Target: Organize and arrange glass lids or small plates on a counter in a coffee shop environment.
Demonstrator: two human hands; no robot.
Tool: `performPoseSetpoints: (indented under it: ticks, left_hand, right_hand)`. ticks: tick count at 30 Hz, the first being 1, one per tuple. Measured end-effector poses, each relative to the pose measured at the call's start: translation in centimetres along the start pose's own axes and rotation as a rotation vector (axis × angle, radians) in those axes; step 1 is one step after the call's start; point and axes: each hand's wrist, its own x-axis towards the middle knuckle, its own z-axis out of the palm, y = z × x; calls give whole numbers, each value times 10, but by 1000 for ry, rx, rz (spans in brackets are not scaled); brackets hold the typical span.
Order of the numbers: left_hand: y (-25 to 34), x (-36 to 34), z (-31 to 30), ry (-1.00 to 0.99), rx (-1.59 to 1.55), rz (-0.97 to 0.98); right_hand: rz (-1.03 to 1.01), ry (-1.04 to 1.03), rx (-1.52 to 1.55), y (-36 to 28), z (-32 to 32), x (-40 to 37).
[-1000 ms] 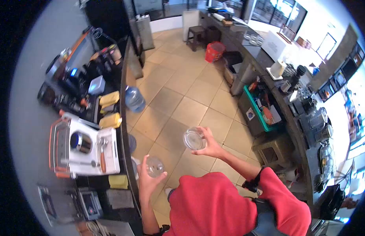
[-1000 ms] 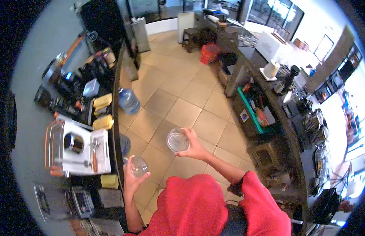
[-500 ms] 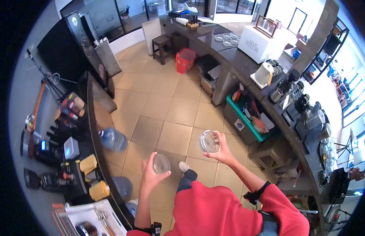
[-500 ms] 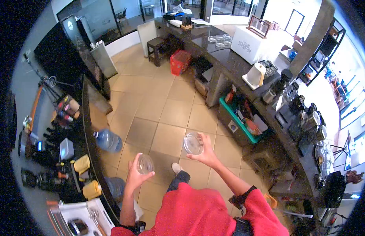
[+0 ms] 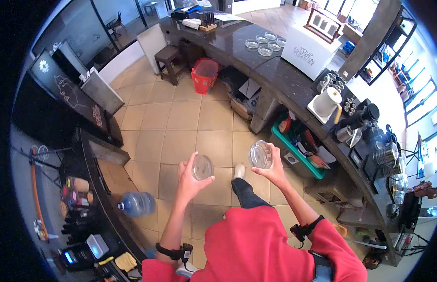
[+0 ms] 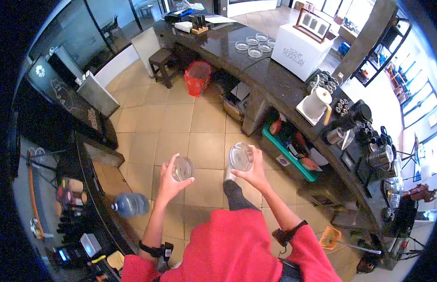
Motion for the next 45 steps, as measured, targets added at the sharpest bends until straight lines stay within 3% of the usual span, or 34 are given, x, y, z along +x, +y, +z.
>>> performPoseSetpoints:
  ticks: [12,16,20,33,39,45]
  left_hand:
    - [26,307,-12,-84,153,59]
    - [40,397,-3,-77,148,114]
    - [53,480,4,-190,88,102]
    - [31,813,26,-378,138,368]
    - [59,919,39,-514,261,396]
    - [63,978,88,-414,414,526]
  right_hand:
    - [56,123,38,74,17,298]
    - [72,169,54,89,12,368]
    - [117,217,-17,99,10,417]
    - [288,379,-93,95,50,640]
    - [329,475,-128,91,61,726]
    - [227,583,-310,124,53,808]
